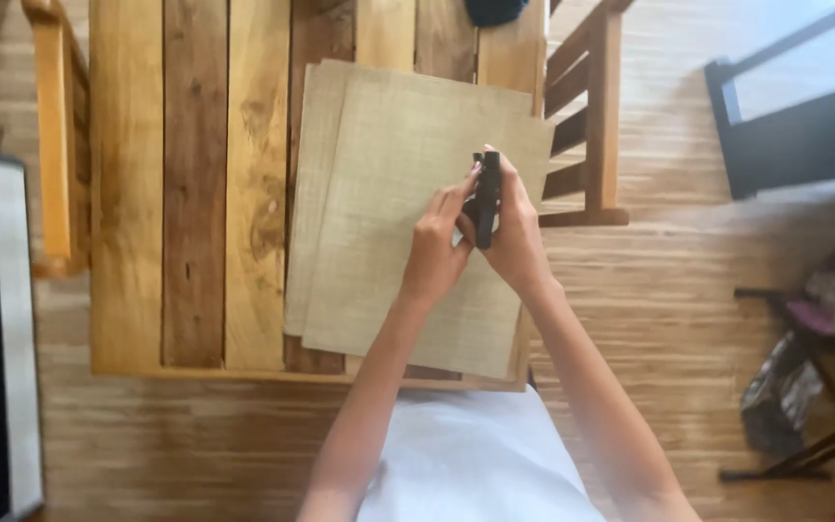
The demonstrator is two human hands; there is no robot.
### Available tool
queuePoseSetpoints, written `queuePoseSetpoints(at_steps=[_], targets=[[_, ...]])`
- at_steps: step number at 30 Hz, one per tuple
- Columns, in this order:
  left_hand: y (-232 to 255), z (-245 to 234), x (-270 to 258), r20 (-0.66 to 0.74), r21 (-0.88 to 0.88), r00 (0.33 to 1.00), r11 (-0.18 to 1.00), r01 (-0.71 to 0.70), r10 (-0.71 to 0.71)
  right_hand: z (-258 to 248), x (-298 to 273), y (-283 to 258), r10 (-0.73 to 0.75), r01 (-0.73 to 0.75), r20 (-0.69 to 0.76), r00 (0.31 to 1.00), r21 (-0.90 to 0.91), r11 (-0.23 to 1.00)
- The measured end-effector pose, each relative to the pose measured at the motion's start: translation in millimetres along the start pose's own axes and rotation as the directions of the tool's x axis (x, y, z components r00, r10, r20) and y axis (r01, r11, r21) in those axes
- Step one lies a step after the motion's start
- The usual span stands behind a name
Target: Cleaning a wooden chair using a spray bottle and a cloth.
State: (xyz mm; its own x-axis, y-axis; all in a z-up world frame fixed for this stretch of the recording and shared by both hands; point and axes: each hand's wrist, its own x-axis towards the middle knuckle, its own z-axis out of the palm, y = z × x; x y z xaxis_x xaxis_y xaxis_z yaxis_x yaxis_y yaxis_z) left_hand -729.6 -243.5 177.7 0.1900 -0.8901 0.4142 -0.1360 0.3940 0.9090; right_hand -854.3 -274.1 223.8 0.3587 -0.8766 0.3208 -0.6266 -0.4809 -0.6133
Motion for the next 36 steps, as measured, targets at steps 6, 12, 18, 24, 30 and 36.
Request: queuePoseSetpoints(at_steps=[6, 12, 18, 24, 30, 36], targets=[[20, 19, -11, -0.155, 0.092, 0.978, 0.983, 0.158, -0.143, -17, 9, 25, -0.153, 0.132, 0.202, 0.967, 0.115, 0.985], [81, 27, -30, -0.465, 0.207, 0.885, 0.967, 0.15, -0.037, -51, 12, 17, -0.172, 0.17, 0.353, 0.92, 0.037, 0.985], [119, 55, -19, -0.356, -0.096, 0.933, 0.995, 0.028, -0.061, -90, 5, 20, -0.133, 0.136, 0.286, 0.949, 0.008, 0.991], [110, 93, 11, -0.29, -0.135, 0.948, 0.987, 0.092, -0.128, -116, 27, 24, -0.163, 0.138, 0.279, 0.946, 0.109, 0.984], [82, 137, 74, -0.352, -0.106, 0.906, 0.972, 0.209, -0.233, -130, 89, 75, -0.19, 0.164, 0.343, 0.92, 0.104, 0.981], [21, 183, 165, -0.482, -0.081, 0.823, 0.951, 0.298, -0.299, -146, 191, 138, -0.183, 0.133, 0.481, 0.858, 0.136, 0.982]])
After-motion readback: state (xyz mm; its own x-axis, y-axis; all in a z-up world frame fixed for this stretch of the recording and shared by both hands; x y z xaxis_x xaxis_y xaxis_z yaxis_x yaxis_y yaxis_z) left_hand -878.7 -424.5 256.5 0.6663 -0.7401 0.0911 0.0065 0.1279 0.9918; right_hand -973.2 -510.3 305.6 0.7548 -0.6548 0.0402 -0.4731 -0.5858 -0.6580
